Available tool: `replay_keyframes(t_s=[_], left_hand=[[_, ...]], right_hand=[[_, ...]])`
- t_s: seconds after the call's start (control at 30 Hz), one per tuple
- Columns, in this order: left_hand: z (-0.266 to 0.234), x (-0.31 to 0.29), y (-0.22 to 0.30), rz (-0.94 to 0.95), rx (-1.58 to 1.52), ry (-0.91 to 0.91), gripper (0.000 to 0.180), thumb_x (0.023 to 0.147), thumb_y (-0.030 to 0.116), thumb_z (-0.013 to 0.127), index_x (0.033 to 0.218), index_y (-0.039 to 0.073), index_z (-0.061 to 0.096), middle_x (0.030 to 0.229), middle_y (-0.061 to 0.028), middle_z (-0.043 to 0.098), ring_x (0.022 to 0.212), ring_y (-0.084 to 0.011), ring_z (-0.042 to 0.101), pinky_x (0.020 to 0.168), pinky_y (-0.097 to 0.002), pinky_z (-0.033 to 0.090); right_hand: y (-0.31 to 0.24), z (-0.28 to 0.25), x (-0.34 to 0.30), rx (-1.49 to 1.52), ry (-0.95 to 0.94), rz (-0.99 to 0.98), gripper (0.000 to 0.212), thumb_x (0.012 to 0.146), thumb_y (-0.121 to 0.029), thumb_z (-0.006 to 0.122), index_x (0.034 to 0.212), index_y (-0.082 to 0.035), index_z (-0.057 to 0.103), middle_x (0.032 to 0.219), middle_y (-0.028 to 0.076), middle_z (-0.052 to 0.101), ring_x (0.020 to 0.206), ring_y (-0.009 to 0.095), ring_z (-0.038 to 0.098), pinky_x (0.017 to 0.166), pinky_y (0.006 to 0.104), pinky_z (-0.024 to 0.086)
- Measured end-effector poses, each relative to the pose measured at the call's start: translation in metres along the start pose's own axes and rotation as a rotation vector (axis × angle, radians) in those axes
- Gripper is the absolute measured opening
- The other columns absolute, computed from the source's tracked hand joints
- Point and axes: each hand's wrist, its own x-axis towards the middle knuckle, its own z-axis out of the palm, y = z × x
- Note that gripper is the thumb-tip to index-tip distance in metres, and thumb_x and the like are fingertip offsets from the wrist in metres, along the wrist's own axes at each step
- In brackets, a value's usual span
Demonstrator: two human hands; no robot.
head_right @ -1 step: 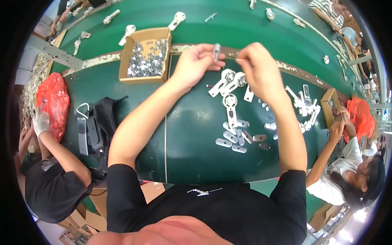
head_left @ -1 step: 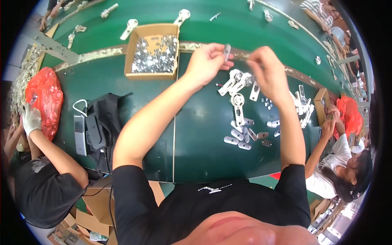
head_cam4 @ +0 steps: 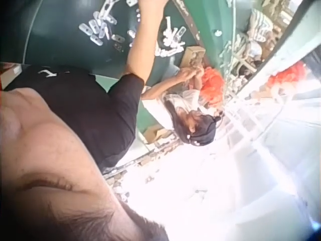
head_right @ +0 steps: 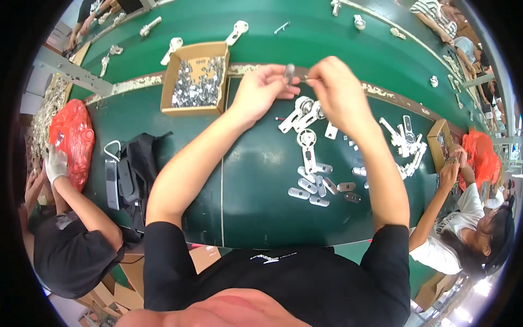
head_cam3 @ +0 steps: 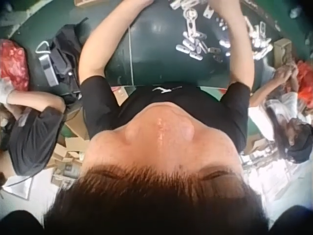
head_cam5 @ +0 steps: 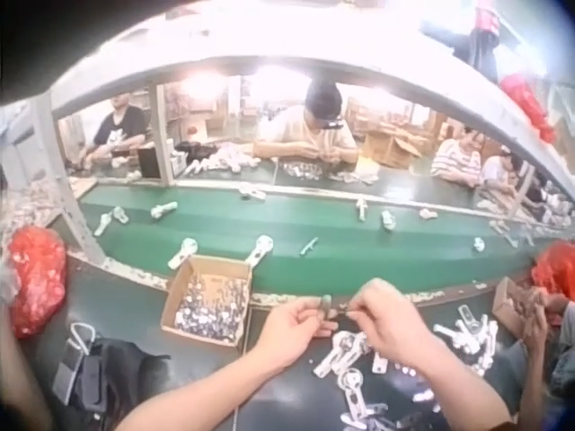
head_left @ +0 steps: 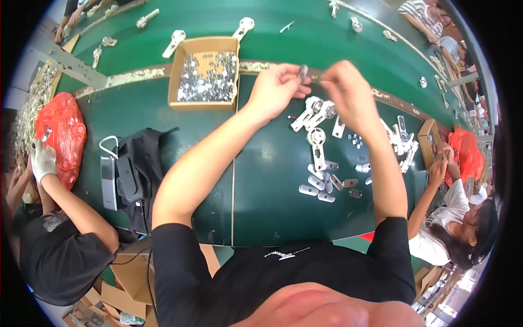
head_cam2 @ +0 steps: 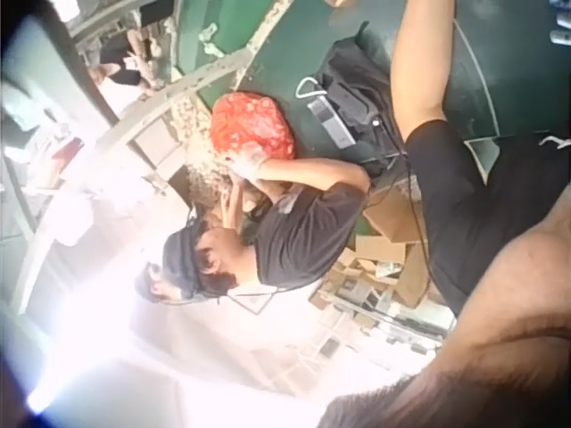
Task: The person assembles hardware units by hand, taking metal plates and plastic housings from cardboard containers and a parts box and joining them with screws.
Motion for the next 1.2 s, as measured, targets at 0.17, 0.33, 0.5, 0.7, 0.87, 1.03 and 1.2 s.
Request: replay_keyframes(t_s=[0.17, 0.33, 0.5, 0.7, 0.87, 1.03, 1.2], left_hand=[[-0.007, -0.005, -0.005, 0.011, 0.026, 0.046, 0.023, 0.102, -0.001, 0.051, 0.122, -0.008, 0.061, 0.113, -0.0157, 0.071, 0.097, -0.0209, 0.074, 0.086, -0.0316, 0.062], [0.003, 0.0, -0.012, 0.085, 0.087, 0.016, 0.022, 0.099, -0.003, 0.053, 0.117, -0.006, 0.065, 0.1, -0.0141, 0.074, 0.088, -0.0189, 0.074, 0.078, -0.0338, 0.063], [0.004, -0.007, -0.009, 0.146, 0.212, -0.004, 0.01, 0.098, 0.002, 0.066, 0.105, -0.005, 0.066, 0.088, -0.0116, 0.074, 0.079, -0.0149, 0.073, 0.069, -0.0293, 0.06], [-0.003, -0.019, -0.009, 0.184, 0.231, 0.049, 0.008, 0.099, 0.004, 0.067, 0.096, -0.002, 0.063, 0.086, -0.0107, 0.074, 0.076, -0.0144, 0.073, 0.065, -0.0301, 0.061], [0.009, -0.007, -0.017, 0.263, 0.214, -0.02, 0.009, 0.097, 0.002, 0.067, 0.097, -0.001, 0.058, 0.081, -0.0096, 0.072, 0.072, -0.0148, 0.073, 0.062, -0.0315, 0.06], [0.008, -0.007, -0.023, 0.217, 0.241, 0.045, 0.008, 0.099, 0.003, 0.064, 0.099, 0.001, 0.057, 0.079, -0.0076, 0.07, 0.072, -0.0143, 0.072, 0.06, -0.0314, 0.06], [0.002, -0.003, -0.029, 0.249, 0.225, 0.024, 0.008, 0.099, 0.0, 0.06, 0.105, -0.001, 0.055, 0.086, -0.0106, 0.073, 0.07, -0.0159, 0.073, 0.058, -0.0304, 0.059]], right_hand=[[-0.004, 0.033, 0.032, -0.021, -0.099, -0.016, 0.007, 0.088, -0.004, 0.067, 0.095, -0.002, 0.064, 0.1, 0.015, 0.061, 0.101, 0.037, 0.062, 0.086, 0.0456, 0.051], [0.009, 0.026, 0.031, 0.091, -0.171, 0.062, 0.01, 0.084, 0.003, 0.067, 0.092, -0.003, 0.064, 0.088, 0.014, 0.06, 0.083, 0.032, 0.063, 0.074, 0.0415, 0.052], [0.015, 0.024, 0.035, 0.322, -0.225, 0.282, 0.018, 0.082, 0.006, 0.075, 0.094, 0.001, 0.062, 0.077, 0.004, 0.065, 0.069, 0.011, 0.059, 0.064, 0.0278, 0.051], [0.008, 0.011, 0.054, 0.561, -0.537, 0.382, 0.007, 0.09, 0.006, 0.069, 0.096, 0.002, 0.068, 0.081, 0.004, 0.069, 0.068, 0.01, 0.064, 0.057, 0.025, 0.052], [0.078, 0.014, 0.09, 0.572, -0.241, 0.438, 0.027, 0.101, -0.005, 0.058, 0.127, 0.0, 0.064, 0.096, 0.007, 0.069, 0.07, 0.011, 0.065, 0.053, 0.0237, 0.051], [0.094, 0.098, 0.142, 0.362, -0.237, 0.296, 0.053, 0.099, -0.016, 0.068, 0.149, -0.014, 0.052, 0.115, 0.013, 0.064, 0.07, 0.015, 0.066, 0.05, 0.0295, 0.053], [0.109, 0.132, 0.161, 0.116, -0.264, 0.114, 0.05, 0.091, -0.011, 0.073, 0.139, -0.013, 0.057, 0.101, 0.012, 0.066, 0.079, 0.025, 0.068, 0.074, 0.0403, 0.054]])
